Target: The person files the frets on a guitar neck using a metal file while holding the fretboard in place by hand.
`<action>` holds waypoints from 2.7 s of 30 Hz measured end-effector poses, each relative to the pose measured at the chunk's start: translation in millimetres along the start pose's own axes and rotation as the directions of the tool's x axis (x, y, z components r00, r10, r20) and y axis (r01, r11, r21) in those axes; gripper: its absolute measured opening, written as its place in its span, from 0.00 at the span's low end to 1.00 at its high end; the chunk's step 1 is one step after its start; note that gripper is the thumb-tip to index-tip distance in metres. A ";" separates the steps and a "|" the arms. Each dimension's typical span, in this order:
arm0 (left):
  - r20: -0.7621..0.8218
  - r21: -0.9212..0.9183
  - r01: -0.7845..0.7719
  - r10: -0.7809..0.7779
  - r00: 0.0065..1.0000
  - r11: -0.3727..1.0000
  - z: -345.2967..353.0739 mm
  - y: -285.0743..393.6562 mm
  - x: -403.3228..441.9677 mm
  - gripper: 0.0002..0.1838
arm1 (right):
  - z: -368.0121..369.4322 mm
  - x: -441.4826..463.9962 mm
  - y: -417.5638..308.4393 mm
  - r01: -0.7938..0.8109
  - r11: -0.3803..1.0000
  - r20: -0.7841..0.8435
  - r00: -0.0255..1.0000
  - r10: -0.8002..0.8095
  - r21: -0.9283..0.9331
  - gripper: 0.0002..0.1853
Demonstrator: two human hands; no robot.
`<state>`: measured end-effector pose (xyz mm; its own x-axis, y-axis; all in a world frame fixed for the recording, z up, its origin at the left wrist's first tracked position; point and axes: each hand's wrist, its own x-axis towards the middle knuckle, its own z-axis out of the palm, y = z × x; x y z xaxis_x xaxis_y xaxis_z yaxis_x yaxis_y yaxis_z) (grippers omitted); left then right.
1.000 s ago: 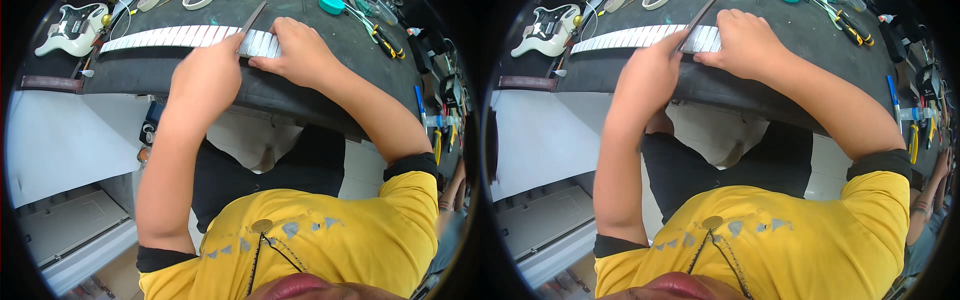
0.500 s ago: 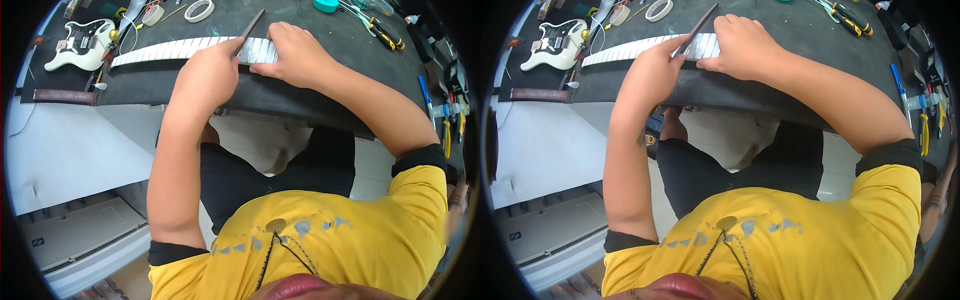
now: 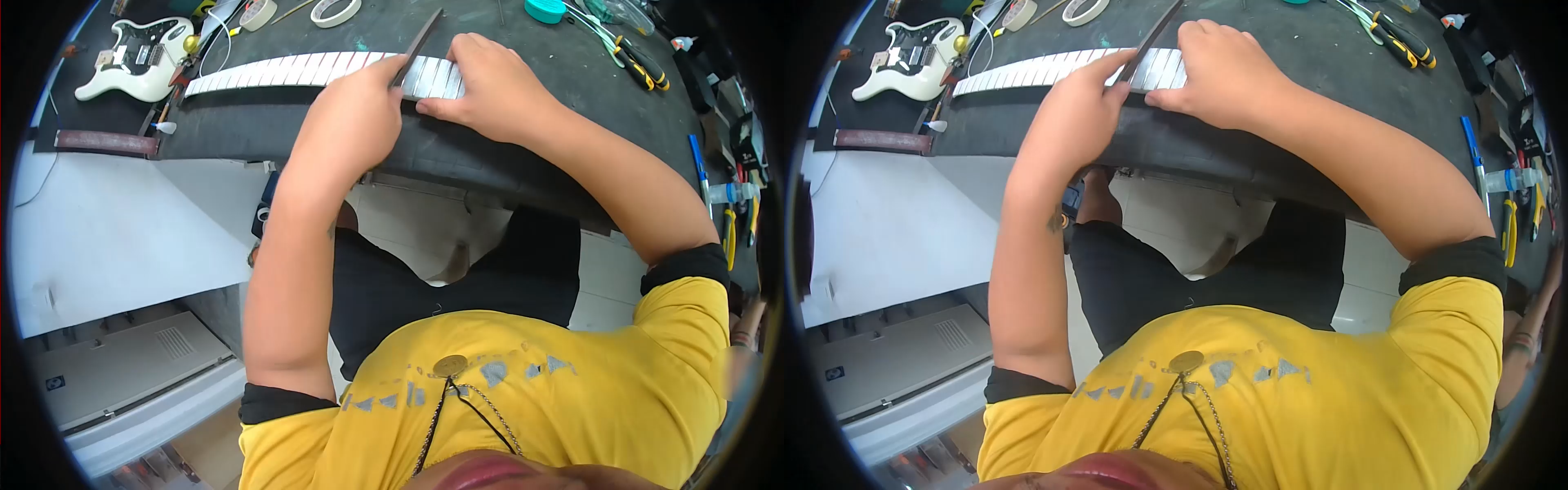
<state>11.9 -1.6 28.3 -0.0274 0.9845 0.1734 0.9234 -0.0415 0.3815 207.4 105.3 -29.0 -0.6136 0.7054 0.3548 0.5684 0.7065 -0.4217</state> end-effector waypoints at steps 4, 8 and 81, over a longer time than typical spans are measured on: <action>0.011 -0.086 0.117 -0.117 0.993 0.989 -8.6 8.4 -67.8 0.25 | -2.0 0.3 -0.8 0.005 1.000 0.026 1.000 -0.005 0.008 0.37; -0.001 -0.073 0.139 -0.139 0.990 0.988 -3.2 12.5 -163.5 0.36 | 1.0 1.2 0.6 0.002 1.000 -0.008 1.000 -0.002 0.005 0.36; -0.050 -0.099 -0.067 0.063 0.997 0.993 6.8 -6.8 -24.7 0.23 | 3.0 -0.3 0.3 0.018 0.999 -0.030 0.999 -0.020 -0.035 0.36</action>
<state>8.9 -24.4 15.2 0.0113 0.9701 0.2425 0.8809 -0.1244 0.4567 206.2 105.2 -31.7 -0.6079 0.6929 0.3877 0.5758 0.7210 -0.3856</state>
